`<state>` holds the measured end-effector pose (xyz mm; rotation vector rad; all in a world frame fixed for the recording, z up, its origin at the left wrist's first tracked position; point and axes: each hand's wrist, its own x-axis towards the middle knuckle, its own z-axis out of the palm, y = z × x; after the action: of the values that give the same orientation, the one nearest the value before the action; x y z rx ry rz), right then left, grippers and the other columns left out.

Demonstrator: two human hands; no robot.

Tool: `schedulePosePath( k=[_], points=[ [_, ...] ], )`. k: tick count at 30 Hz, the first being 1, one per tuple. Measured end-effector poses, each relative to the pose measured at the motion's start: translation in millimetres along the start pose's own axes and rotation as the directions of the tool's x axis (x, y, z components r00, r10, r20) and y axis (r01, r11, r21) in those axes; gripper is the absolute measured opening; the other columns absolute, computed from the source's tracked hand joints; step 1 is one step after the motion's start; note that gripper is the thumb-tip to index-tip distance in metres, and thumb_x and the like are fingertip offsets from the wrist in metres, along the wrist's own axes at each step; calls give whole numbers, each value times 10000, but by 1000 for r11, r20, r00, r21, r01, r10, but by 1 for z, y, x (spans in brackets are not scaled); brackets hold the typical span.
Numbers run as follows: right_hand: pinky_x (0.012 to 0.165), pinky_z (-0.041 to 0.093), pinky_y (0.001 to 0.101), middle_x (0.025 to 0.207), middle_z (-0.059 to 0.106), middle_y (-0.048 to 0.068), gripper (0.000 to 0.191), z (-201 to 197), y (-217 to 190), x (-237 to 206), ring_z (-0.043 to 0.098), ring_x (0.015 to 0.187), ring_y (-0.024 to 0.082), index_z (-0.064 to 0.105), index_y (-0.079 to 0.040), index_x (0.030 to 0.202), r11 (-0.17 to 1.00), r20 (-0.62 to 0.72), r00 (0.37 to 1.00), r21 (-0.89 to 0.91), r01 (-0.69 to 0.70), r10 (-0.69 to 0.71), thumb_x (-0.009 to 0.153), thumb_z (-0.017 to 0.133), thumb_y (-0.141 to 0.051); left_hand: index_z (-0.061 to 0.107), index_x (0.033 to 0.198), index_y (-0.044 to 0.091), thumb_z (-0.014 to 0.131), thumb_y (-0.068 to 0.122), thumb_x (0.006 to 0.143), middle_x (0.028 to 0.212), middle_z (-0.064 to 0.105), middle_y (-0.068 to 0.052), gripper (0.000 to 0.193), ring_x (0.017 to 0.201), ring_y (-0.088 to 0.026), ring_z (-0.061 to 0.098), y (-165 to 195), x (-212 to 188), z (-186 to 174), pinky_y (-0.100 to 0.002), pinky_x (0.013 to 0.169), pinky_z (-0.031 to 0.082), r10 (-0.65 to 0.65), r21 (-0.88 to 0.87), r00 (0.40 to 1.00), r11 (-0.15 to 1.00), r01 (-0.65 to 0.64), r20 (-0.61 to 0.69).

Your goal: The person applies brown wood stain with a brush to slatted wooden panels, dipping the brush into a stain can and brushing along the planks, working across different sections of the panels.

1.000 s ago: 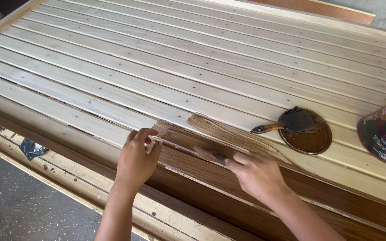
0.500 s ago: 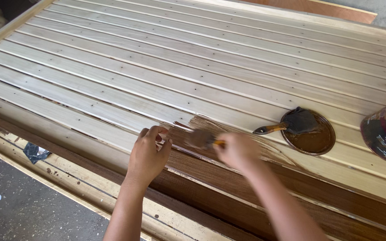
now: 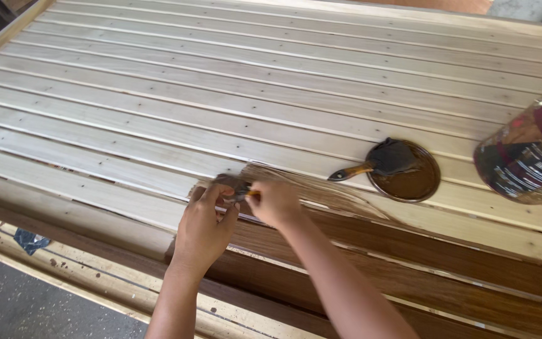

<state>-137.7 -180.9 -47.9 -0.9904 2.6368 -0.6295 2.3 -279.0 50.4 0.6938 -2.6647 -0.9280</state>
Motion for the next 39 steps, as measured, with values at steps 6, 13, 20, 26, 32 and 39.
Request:
schedulePosePath(
  k=[6, 13, 20, 26, 32, 39],
  points=[
    [459, 379, 270, 609, 572, 1, 246, -58, 41, -22, 450, 477, 85, 681, -106, 919, 986, 317, 941, 80, -148, 116, 999, 550, -299, 673, 1184, 142, 691, 248, 903, 1102, 649, -82, 301, 841, -220, 710, 34, -12, 6, -377, 776, 587, -51, 85, 999, 995, 51, 0],
    [513, 429, 248, 584, 661, -11, 480, -123, 114, -40, 558, 483, 54, 729, -45, 841, 984, 353, 922, 19, -179, 161, 1028, 530, -439, 672, 1189, 128, 690, 239, 901, 1115, 640, -91, 309, 857, -192, 707, 34, -21, 12, -367, 748, 603, -53, 63, 998, 996, 55, -43],
    [458, 403, 301, 608, 587, 22, 390, -65, 33, 5, 456, 471, 107, 706, -82, 927, 989, 251, 966, 107, -98, 68, 1022, 547, -425, 674, 1181, 121, 701, 245, 884, 1083, 661, -96, 323, 796, -210, 713, 33, -31, 12, -377, 722, 599, -74, 89, 996, 993, 78, -49],
    [461, 404, 357, 570, 585, 30, 421, -74, 78, -17, 439, 444, 122, 739, -112, 897, 998, 231, 973, 52, -44, 31, 1017, 529, -457, 678, 1199, 132, 693, 233, 903, 1069, 677, -104, 313, 813, -229, 723, 44, -32, 20, -379, 769, 596, -54, 69, 998, 996, 56, -24],
    [559, 495, 361, 664, 764, 40, 340, -160, 235, -139, 621, 542, 160, 853, -216, 984, 991, 146, 981, -67, -119, 127, 862, 704, -496, 683, 1179, 90, 712, 190, 874, 1093, 673, -118, 323, 927, -220, 706, 61, -23, 35, -387, 791, 588, 98, 1, 993, 995, -98, -61],
    [611, 555, 336, 743, 799, 14, 210, -191, 283, -198, 683, 592, 160, 871, -224, 907, 970, 62, 969, -45, -237, 240, 772, 841, -382, 667, 1196, 91, 683, 191, 898, 1121, 649, -102, 315, 923, -187, 714, 61, -18, 35, -367, 810, 596, 30, 41, 1000, 999, -31, 6]
  ],
)
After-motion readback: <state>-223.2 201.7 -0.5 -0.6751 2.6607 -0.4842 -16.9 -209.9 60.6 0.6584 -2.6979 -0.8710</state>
